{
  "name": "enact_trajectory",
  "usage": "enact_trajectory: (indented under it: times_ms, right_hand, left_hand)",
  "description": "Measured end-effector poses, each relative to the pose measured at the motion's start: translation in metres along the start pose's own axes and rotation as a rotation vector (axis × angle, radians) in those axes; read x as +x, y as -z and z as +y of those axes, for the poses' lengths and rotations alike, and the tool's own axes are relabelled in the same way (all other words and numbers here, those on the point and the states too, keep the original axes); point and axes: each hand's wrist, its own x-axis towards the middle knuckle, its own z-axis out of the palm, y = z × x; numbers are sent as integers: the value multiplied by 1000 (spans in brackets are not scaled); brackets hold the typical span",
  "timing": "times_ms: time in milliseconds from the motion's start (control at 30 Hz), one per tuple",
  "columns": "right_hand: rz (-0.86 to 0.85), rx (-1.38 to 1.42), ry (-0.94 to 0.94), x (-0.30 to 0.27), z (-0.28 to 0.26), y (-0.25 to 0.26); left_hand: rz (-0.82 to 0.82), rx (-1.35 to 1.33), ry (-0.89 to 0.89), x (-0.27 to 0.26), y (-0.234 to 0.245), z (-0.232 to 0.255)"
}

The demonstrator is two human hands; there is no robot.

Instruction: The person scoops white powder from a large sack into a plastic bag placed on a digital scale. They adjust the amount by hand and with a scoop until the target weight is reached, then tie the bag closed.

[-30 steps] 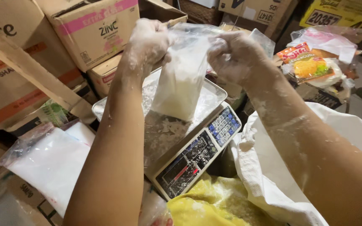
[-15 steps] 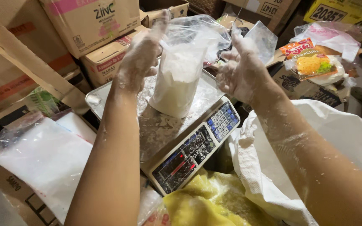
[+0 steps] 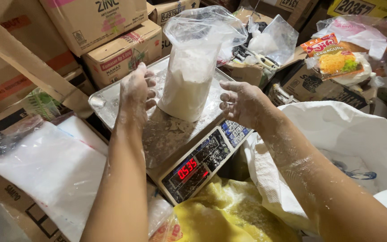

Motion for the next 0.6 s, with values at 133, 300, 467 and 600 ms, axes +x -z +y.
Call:
enact_trajectory:
  times_ms: [133, 300, 467, 600]
  right_hand:
    - [-76, 45, -19, 2, 11, 5]
    - [-87, 17, 27, -3, 21, 18]
    - [120, 49, 107, -20, 47, 31]
    - [362, 48, 270, -52, 127, 16]
  left_hand:
    - [71, 68, 3, -18, -1, -13]
    - [131, -107, -85, -40, -13, -29]
    - [322, -31, -620, -74, -46, -62]
    - [77, 271, -656, -124, -64, -106]
